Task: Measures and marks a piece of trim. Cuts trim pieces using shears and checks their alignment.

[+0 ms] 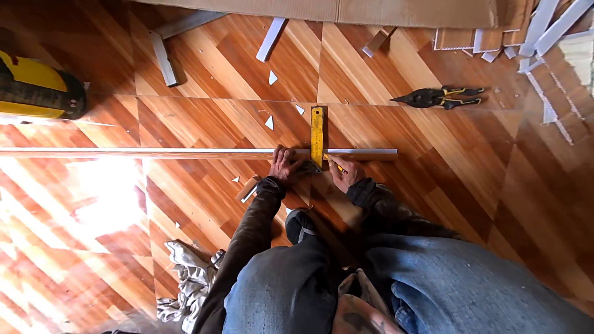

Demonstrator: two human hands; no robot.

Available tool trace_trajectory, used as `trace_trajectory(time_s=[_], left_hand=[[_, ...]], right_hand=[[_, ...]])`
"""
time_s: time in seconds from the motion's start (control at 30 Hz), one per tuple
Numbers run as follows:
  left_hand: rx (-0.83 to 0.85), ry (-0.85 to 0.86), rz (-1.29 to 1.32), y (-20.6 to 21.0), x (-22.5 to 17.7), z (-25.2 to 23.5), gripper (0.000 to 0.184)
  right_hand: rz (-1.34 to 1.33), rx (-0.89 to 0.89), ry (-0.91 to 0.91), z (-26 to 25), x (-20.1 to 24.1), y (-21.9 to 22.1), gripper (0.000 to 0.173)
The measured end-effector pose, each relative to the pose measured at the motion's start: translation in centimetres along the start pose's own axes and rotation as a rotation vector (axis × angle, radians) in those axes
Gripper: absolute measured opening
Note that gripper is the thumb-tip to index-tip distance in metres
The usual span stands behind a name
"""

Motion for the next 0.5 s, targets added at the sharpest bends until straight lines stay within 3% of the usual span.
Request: trace_trajectory(time_s=[0.13,0.23,0.4,0.5], left_hand=[[0.004,0.004,-0.002,0.0,0.0,0.0,0.041],[-0.006,0.018,-0.003,-0.3,-0.2,-0.1,0.040],[-0.021,0.020,0.001,-0.3,0.0,0.2,0.040],[-0.075,-0.003,0.079,-1.3,-0.8,1.2,0.042]], right_hand=[[-0.008,0.004,-0.035,0.3,0.7,-0.2,0.029],[-0.049,0.141,0.111,1.0,1.3,-0.9,0.025],[-0.082,0.090,0.334,0.1,-1.2,-3.7,0.045],[0.001,0.034,0.252,-0.5,-2.3,-5.4,0.042]])
Point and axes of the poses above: each hand's wrist, its own z-axis away from the middle knuckle, its own y-axis out of the palm, x = y × z, the point moved 7 cm from there along -z, towards the middle knuckle, and after that the axes turned 1 degree about -x, right-handed, at the moved point
